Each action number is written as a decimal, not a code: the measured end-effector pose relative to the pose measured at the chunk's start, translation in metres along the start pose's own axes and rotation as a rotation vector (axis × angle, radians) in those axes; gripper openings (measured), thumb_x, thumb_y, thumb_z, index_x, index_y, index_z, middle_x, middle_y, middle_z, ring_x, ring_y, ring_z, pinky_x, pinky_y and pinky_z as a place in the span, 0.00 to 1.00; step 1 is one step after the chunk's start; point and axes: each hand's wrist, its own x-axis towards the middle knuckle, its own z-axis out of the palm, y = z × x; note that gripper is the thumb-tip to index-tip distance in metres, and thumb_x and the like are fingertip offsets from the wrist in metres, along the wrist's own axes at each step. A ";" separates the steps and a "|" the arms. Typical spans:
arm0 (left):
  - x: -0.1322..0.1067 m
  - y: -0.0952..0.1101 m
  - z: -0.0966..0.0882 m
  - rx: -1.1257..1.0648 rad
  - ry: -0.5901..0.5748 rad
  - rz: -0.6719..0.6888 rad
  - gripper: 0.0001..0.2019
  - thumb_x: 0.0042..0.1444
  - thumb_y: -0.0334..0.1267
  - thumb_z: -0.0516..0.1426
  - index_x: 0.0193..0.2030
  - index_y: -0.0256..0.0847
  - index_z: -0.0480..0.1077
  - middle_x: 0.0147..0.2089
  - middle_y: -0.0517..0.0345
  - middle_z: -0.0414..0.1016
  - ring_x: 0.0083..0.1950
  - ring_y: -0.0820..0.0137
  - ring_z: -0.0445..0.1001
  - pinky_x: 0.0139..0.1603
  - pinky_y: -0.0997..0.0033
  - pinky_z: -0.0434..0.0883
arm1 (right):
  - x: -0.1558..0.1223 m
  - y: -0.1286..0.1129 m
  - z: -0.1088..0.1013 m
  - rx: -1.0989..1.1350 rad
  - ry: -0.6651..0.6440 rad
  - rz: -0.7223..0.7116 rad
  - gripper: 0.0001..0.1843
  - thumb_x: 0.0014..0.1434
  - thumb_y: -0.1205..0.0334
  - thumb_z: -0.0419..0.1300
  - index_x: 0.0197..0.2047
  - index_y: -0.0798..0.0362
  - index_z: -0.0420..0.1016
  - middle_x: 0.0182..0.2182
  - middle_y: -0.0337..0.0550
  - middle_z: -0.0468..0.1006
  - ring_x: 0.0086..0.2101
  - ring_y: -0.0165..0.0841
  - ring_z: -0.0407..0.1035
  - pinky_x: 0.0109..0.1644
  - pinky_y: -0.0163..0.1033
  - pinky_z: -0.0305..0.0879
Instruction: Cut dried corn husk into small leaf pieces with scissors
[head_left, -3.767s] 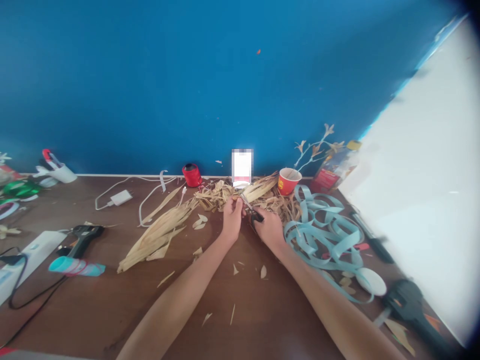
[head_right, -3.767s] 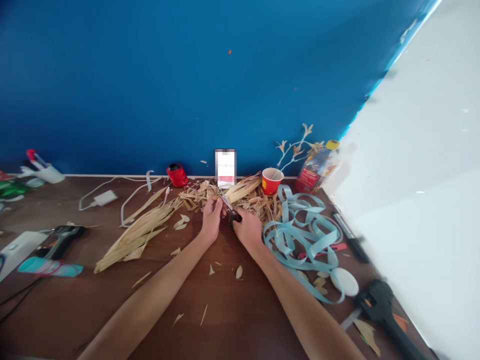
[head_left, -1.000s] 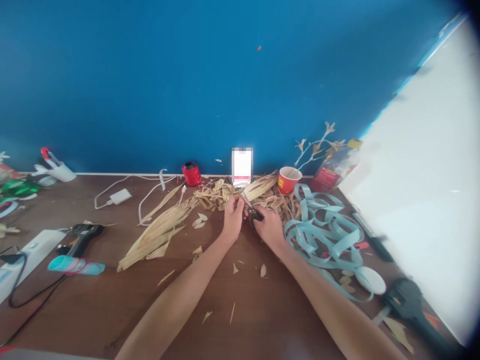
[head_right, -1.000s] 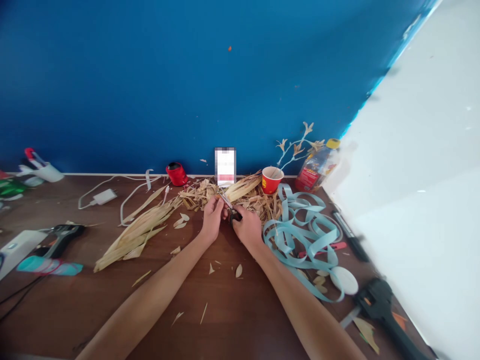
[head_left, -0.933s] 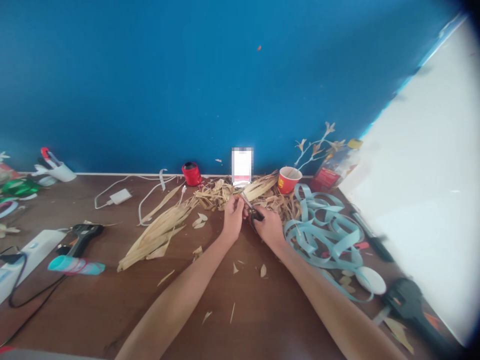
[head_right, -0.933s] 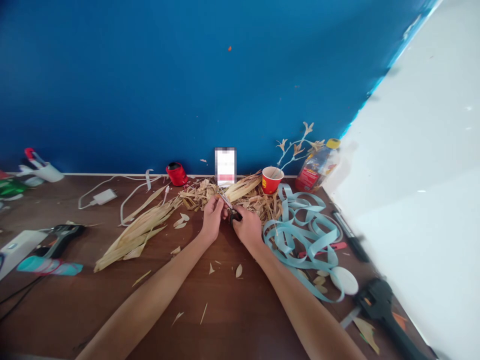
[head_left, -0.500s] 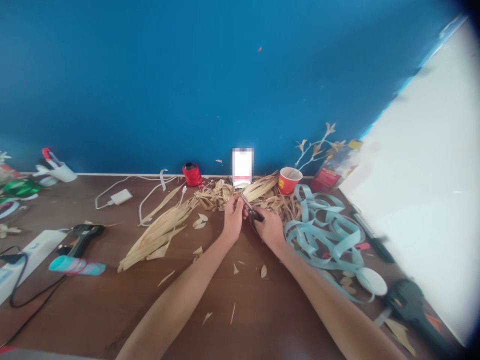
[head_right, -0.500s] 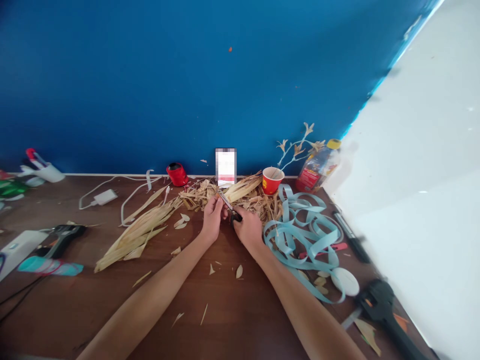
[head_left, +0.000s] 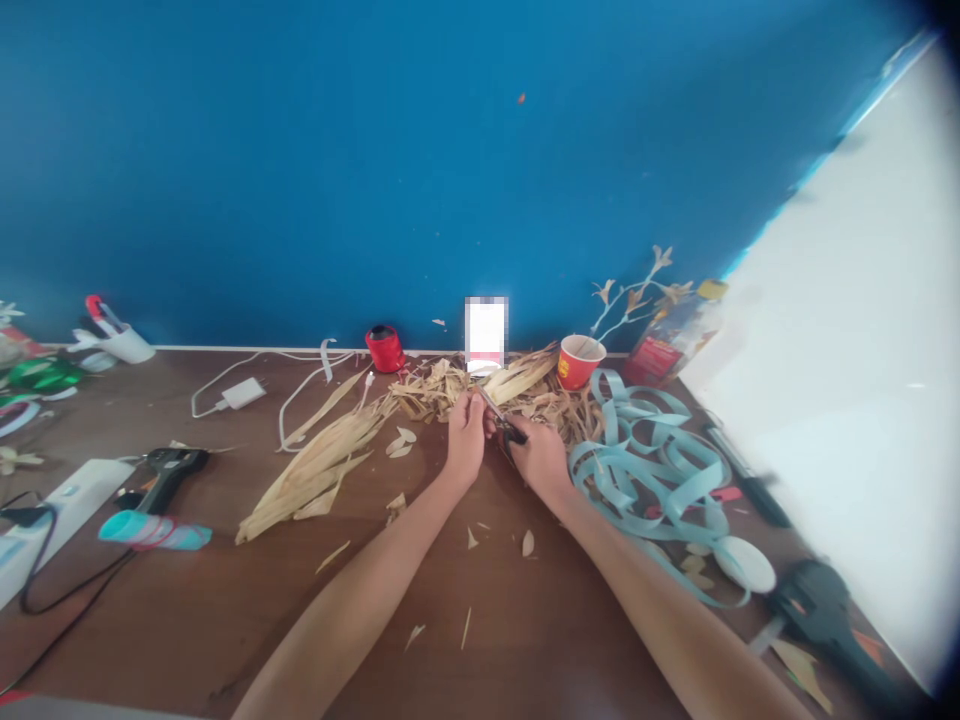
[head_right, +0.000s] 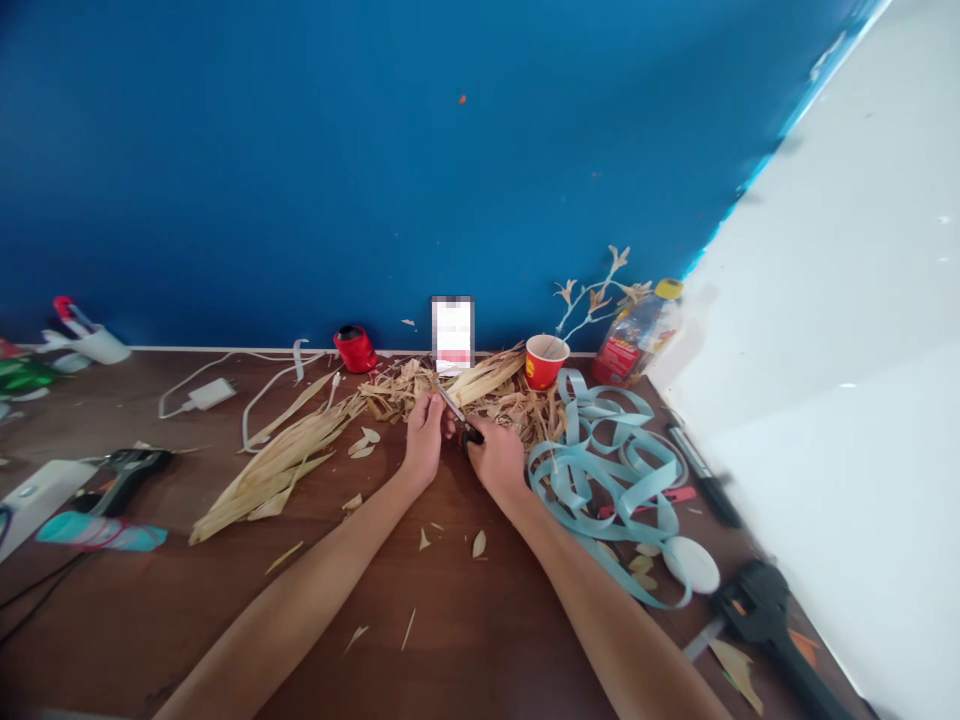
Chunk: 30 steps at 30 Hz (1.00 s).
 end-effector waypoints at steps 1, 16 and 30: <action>0.000 0.000 0.000 0.009 0.006 0.003 0.18 0.60 0.54 0.53 0.31 0.40 0.62 0.25 0.63 0.65 0.23 0.77 0.63 0.23 0.76 0.62 | 0.000 0.000 0.000 -0.007 -0.005 0.004 0.19 0.54 0.65 0.55 0.46 0.45 0.80 0.35 0.41 0.83 0.36 0.37 0.74 0.37 0.34 0.59; -0.001 -0.005 -0.002 0.107 0.039 0.038 0.16 0.64 0.48 0.48 0.28 0.41 0.58 0.23 0.64 0.59 0.23 0.76 0.60 0.25 0.75 0.60 | 0.000 -0.003 -0.003 -0.050 -0.051 0.060 0.19 0.53 0.66 0.55 0.46 0.45 0.80 0.35 0.43 0.83 0.37 0.38 0.74 0.37 0.35 0.60; 0.000 0.002 0.001 -0.220 -0.216 -0.132 0.14 0.54 0.47 0.59 0.28 0.37 0.66 0.28 0.59 0.70 0.24 0.77 0.66 0.24 0.76 0.62 | 0.003 0.003 -0.005 0.486 0.189 -0.003 0.18 0.50 0.67 0.53 0.42 0.52 0.77 0.31 0.41 0.80 0.30 0.34 0.71 0.38 0.37 0.65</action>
